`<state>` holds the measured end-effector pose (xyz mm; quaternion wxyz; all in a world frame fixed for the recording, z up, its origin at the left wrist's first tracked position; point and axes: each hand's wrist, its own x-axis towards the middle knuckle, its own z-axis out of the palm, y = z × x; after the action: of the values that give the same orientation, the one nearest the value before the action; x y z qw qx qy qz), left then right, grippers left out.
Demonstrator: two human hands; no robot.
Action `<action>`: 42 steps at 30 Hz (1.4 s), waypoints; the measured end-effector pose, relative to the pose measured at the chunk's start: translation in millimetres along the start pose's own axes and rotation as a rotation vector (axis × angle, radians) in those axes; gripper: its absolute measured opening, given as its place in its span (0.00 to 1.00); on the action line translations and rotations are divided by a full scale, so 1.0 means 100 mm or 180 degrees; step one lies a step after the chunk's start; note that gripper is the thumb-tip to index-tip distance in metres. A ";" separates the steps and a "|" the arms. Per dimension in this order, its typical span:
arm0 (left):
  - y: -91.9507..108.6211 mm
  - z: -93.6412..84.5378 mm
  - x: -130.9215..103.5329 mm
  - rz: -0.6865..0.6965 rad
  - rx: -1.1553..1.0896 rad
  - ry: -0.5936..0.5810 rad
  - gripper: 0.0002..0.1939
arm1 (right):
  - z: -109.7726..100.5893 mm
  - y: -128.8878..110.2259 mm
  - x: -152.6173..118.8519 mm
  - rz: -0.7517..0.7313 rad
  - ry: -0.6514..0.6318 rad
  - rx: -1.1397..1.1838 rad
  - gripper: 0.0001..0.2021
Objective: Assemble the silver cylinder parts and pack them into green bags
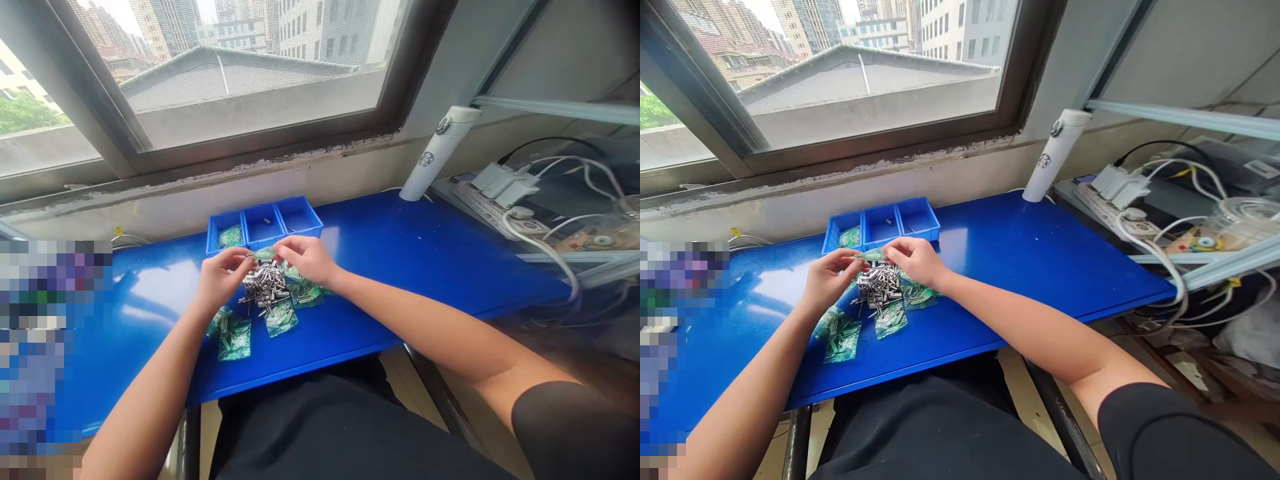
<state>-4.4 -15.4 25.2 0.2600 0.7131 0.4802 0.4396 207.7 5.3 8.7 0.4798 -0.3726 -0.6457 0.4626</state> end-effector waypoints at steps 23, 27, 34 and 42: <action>0.01 0.01 0.01 0.0126 -0.0386 0.0257 0.21 | 0.00 0.07 0.03 0.0087 0.0144 0.0092 0.22; -0.01 0.00 0.01 0.0274 -0.0239 0.0208 0.20 | 0.01 0.09 0.05 0.0012 0.0143 -0.0026 0.13; -0.05 -0.01 0.01 0.0290 -0.0071 0.0099 0.09 | 0.00 0.04 0.02 -0.0078 0.0228 -0.0204 0.13; 0.03 -0.03 -0.01 0.0192 -0.0397 0.0057 0.13 | 0.01 0.04 0.02 0.0086 0.0234 0.0180 0.17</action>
<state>-5.8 -17.9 28.5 0.2864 0.7057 0.4324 0.4826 206.2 8.4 5.6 0.5073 -0.3843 -0.6092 0.4731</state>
